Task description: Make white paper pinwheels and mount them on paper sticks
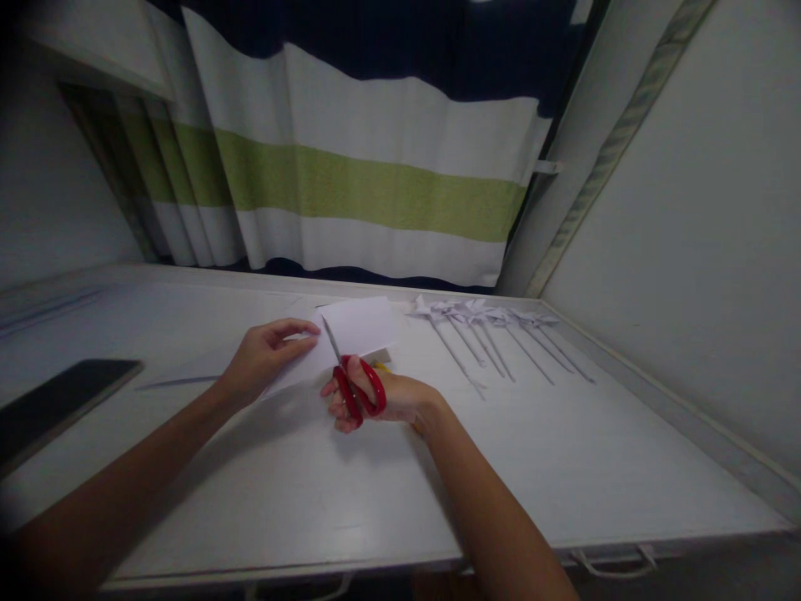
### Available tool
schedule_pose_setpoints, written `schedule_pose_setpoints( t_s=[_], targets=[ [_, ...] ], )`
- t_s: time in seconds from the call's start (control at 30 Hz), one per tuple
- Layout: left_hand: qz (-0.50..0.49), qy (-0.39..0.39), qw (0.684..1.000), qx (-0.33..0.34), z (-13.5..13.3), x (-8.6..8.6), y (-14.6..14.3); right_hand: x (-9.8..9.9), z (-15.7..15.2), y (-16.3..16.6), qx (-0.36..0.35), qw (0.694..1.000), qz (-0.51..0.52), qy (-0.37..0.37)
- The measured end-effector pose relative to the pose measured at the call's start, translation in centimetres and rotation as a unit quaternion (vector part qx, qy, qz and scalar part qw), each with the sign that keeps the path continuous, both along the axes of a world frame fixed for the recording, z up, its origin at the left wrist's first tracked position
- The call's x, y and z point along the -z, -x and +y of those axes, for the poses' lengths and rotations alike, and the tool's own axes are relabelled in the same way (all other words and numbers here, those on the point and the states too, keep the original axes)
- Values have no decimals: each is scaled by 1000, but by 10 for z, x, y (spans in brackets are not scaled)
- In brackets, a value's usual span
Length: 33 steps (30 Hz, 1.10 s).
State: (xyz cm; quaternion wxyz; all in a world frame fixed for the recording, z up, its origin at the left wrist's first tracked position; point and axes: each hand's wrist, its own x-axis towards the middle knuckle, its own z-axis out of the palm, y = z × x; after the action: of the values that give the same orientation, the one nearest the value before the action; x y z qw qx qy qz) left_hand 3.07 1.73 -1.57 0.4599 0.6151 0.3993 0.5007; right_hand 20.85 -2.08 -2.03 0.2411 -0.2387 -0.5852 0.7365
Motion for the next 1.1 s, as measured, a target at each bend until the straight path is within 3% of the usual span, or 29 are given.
schedule_pose_setpoints(
  t_s=[0.43,1.1],
  targets=[
    [14,-9,1000,-1,-10,-3,-2,4,1,-1,-9,999,32,25],
    [19,-17,1000,8,-10,-3,-2,3,-2,4,45,996,-26,-74]
  ],
)
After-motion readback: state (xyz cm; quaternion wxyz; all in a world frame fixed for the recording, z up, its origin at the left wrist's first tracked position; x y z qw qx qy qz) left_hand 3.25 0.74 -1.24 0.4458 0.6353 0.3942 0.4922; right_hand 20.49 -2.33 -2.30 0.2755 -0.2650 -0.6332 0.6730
